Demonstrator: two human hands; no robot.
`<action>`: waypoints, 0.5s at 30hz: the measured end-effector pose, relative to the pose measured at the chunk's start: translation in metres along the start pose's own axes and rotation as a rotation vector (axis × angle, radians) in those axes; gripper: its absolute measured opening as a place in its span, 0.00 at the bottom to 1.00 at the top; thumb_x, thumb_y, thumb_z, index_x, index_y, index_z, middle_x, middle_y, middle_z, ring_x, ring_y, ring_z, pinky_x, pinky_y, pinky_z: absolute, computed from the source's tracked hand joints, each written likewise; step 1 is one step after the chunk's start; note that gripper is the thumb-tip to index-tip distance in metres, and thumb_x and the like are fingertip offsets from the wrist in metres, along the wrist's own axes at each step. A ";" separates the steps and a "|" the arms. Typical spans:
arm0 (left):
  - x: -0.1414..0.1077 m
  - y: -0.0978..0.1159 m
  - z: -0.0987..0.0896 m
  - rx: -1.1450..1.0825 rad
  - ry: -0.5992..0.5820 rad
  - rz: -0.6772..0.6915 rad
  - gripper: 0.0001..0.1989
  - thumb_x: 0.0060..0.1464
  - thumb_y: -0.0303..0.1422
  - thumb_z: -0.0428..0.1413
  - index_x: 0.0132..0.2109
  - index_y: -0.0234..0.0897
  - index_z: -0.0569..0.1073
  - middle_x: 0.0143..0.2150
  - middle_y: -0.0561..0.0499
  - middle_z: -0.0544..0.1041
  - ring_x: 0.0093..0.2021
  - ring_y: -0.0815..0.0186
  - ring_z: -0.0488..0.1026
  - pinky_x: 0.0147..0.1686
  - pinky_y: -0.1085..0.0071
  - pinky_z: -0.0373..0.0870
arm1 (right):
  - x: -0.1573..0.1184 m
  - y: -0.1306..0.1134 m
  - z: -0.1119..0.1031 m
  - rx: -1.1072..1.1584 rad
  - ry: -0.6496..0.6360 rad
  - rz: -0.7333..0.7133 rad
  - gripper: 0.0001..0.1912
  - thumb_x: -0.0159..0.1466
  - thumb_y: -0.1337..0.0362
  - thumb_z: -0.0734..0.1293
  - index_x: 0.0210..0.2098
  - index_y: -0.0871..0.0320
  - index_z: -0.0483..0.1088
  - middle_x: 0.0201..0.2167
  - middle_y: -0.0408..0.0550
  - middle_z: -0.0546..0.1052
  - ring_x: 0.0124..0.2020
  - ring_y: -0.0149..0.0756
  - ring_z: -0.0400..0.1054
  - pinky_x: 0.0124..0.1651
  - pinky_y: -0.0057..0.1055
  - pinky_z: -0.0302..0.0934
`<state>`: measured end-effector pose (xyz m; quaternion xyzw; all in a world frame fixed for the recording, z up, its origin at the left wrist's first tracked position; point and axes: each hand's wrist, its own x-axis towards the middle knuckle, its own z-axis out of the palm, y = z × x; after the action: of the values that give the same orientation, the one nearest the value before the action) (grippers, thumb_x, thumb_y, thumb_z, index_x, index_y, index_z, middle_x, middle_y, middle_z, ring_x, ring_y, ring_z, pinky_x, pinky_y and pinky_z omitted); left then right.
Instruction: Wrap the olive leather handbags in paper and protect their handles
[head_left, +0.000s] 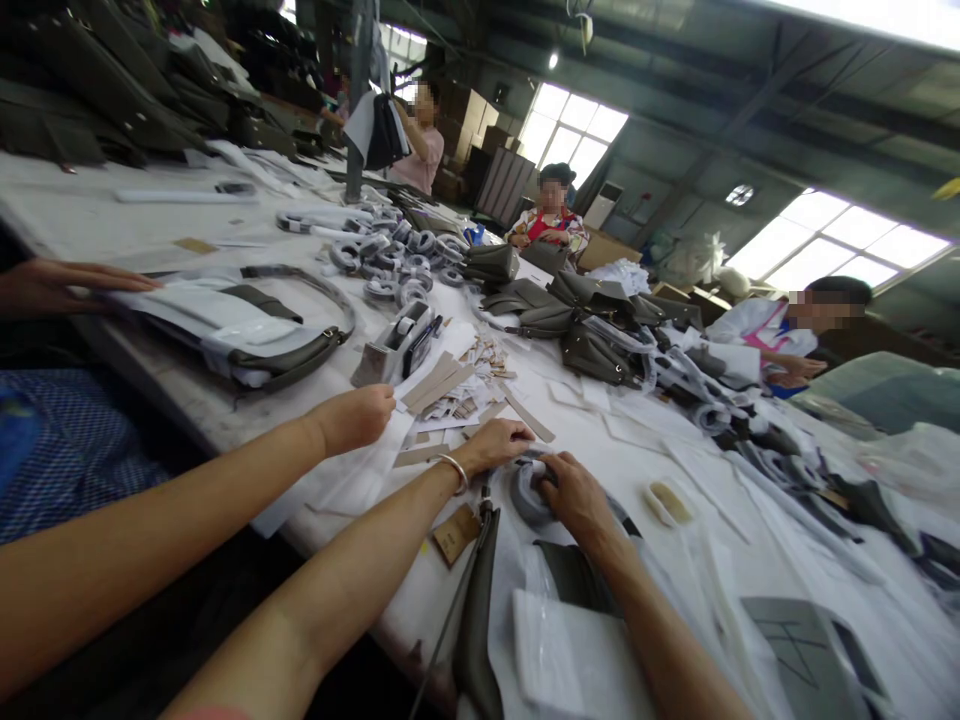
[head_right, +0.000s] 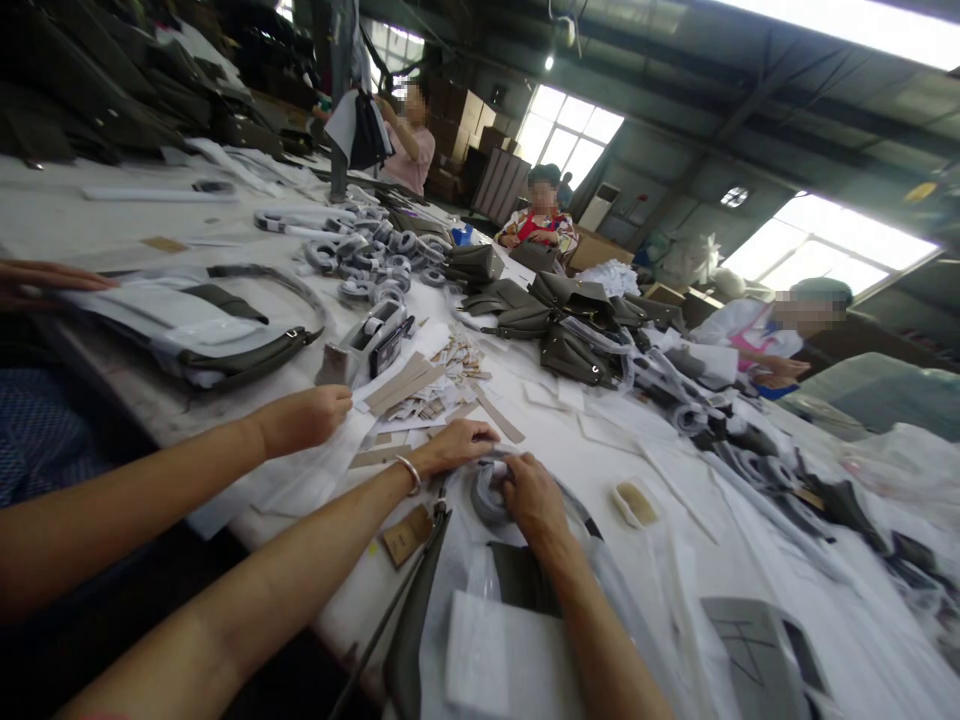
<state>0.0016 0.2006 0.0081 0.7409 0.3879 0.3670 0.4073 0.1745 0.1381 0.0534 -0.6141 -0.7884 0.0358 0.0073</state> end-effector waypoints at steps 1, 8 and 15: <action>0.000 0.000 0.000 0.001 0.001 0.002 0.15 0.50 0.26 0.53 0.45 0.32 0.79 0.42 0.48 0.82 0.41 0.64 0.77 0.46 0.71 0.71 | -0.001 -0.001 -0.003 -0.055 0.024 -0.019 0.17 0.61 0.69 0.64 0.49 0.54 0.73 0.46 0.51 0.75 0.48 0.42 0.69 0.50 0.33 0.59; -0.001 0.003 0.000 0.036 -0.010 0.037 0.18 0.50 0.22 0.51 0.47 0.32 0.78 0.45 0.48 0.82 0.44 0.66 0.77 0.47 0.73 0.72 | 0.008 0.009 -0.010 -0.258 0.167 -0.005 0.32 0.60 0.60 0.69 0.63 0.56 0.61 0.61 0.56 0.66 0.57 0.51 0.63 0.53 0.42 0.57; -0.010 0.023 0.004 0.243 -0.004 0.122 0.14 0.58 0.29 0.52 0.49 0.34 0.76 0.48 0.46 0.79 0.49 0.63 0.75 0.52 0.70 0.68 | 0.020 0.015 -0.002 -0.238 -0.026 -0.051 0.19 0.66 0.62 0.63 0.56 0.51 0.69 0.51 0.50 0.77 0.52 0.45 0.69 0.54 0.39 0.54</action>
<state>0.0071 0.1823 0.0247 0.8077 0.3830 0.3400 0.2920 0.1838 0.1611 0.0535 -0.5898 -0.8025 -0.0502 -0.0748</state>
